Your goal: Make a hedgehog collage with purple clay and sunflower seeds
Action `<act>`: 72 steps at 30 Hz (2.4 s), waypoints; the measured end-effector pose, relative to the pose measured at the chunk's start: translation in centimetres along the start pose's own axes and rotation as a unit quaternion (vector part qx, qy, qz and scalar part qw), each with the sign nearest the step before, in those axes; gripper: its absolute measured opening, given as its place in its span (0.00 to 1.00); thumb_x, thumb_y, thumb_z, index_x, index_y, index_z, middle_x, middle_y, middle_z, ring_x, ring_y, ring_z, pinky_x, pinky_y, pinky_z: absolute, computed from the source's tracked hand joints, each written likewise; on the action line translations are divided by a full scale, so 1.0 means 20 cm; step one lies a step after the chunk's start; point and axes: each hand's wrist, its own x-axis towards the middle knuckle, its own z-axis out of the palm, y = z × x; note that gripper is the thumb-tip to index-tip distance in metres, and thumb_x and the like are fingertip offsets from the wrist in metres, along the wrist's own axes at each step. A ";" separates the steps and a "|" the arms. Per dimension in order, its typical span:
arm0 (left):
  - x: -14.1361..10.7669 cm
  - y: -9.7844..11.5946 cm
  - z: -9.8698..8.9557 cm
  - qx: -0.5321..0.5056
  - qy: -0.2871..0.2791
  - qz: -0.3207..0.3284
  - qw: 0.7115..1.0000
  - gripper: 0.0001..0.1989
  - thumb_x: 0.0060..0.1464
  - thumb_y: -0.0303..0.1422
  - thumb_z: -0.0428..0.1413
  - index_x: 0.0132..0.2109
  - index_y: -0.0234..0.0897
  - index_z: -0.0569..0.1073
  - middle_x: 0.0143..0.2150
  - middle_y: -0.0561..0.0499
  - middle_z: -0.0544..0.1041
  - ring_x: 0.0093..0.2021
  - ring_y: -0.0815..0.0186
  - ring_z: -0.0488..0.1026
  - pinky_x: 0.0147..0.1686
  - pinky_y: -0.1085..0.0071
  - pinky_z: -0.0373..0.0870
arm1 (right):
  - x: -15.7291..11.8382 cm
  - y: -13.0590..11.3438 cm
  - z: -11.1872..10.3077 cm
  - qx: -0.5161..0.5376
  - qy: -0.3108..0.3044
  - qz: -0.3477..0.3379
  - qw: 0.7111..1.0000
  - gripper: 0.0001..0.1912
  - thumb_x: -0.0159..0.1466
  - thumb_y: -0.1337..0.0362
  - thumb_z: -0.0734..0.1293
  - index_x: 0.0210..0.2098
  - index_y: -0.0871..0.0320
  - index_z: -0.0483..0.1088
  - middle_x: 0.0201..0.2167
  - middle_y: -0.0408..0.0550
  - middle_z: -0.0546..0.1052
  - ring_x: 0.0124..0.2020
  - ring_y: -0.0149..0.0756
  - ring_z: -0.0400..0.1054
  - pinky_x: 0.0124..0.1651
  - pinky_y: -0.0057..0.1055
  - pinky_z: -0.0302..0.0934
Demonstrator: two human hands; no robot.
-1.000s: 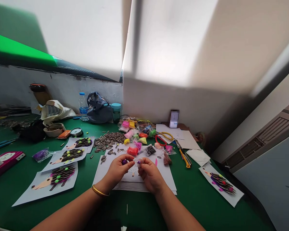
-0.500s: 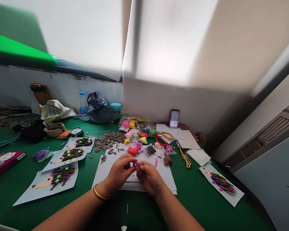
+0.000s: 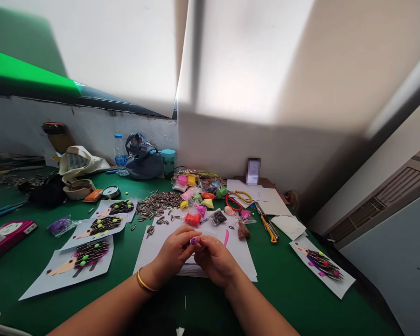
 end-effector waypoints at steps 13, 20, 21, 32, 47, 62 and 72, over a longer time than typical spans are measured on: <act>0.03 -0.01 -0.02 -0.192 0.077 -0.120 0.971 0.18 0.56 0.30 0.55 0.54 0.41 0.75 0.56 0.44 0.74 0.56 0.56 0.69 0.58 0.57 0.65 | 0.00 -0.02 0.02 0.001 0.029 -0.019 0.999 0.07 0.59 0.62 0.72 0.35 0.57 0.75 0.27 0.39 0.65 0.25 0.25 0.54 0.30 0.23 0.56; 0.04 -0.04 -0.02 -0.141 0.090 -0.089 0.982 0.20 0.58 0.30 0.55 0.57 0.45 0.73 0.55 0.47 0.75 0.56 0.58 0.70 0.58 0.56 0.66 | 0.02 -0.01 -0.03 -0.042 0.081 -0.075 0.993 0.17 0.55 0.59 0.75 0.44 0.56 0.77 0.30 0.42 0.68 0.28 0.26 0.57 0.33 0.24 0.58; 0.04 -0.04 -0.02 -0.132 0.098 -0.087 0.983 0.19 0.58 0.31 0.56 0.56 0.45 0.74 0.53 0.47 0.76 0.55 0.58 0.71 0.57 0.56 0.68 | 0.02 -0.01 -0.03 -0.053 0.086 -0.084 0.991 0.18 0.55 0.59 0.75 0.44 0.56 0.77 0.30 0.42 0.68 0.28 0.26 0.57 0.33 0.24 0.58; 0.02 -0.04 -0.01 -0.047 0.130 -0.056 0.989 0.09 0.55 0.31 0.59 0.44 0.42 0.80 0.42 0.47 0.78 0.45 0.59 0.74 0.49 0.59 0.72 | 0.02 0.05 -0.02 -0.183 0.047 -0.093 0.978 0.16 0.57 0.55 0.74 0.42 0.57 0.79 0.28 0.43 0.69 0.28 0.29 0.55 0.32 0.28 0.52; 0.04 -0.02 -0.03 -0.206 0.133 -0.121 0.962 0.10 0.56 0.37 0.59 0.42 0.37 0.78 0.42 0.46 0.77 0.35 0.65 0.75 0.33 0.69 0.74 | 0.04 0.00 -0.07 -0.108 0.143 -0.112 0.977 0.17 0.51 0.59 0.77 0.38 0.59 0.79 0.25 0.42 0.70 0.25 0.27 0.57 0.29 0.26 0.55; 0.04 -0.04 -0.03 -0.273 0.118 -0.211 0.931 0.14 0.51 0.41 0.62 0.40 0.35 0.77 0.31 0.50 0.77 0.31 0.64 0.74 0.33 0.68 0.72 | 0.02 -0.06 -0.08 -0.171 0.117 -0.137 0.969 0.16 0.58 0.50 0.71 0.27 0.56 0.69 0.27 0.42 0.68 0.27 0.30 0.57 0.31 0.29 0.54; 0.05 -0.02 -0.03 -0.387 0.160 -0.236 0.877 0.20 0.47 0.40 0.66 0.46 0.39 0.72 0.29 0.56 0.73 0.29 0.70 0.72 0.30 0.73 0.68 | -0.04 -0.44 -0.45 -0.558 0.444 -0.303 0.632 0.21 0.57 0.51 0.68 0.43 0.57 0.64 0.30 0.43 0.69 0.30 0.37 0.64 0.34 0.33 0.57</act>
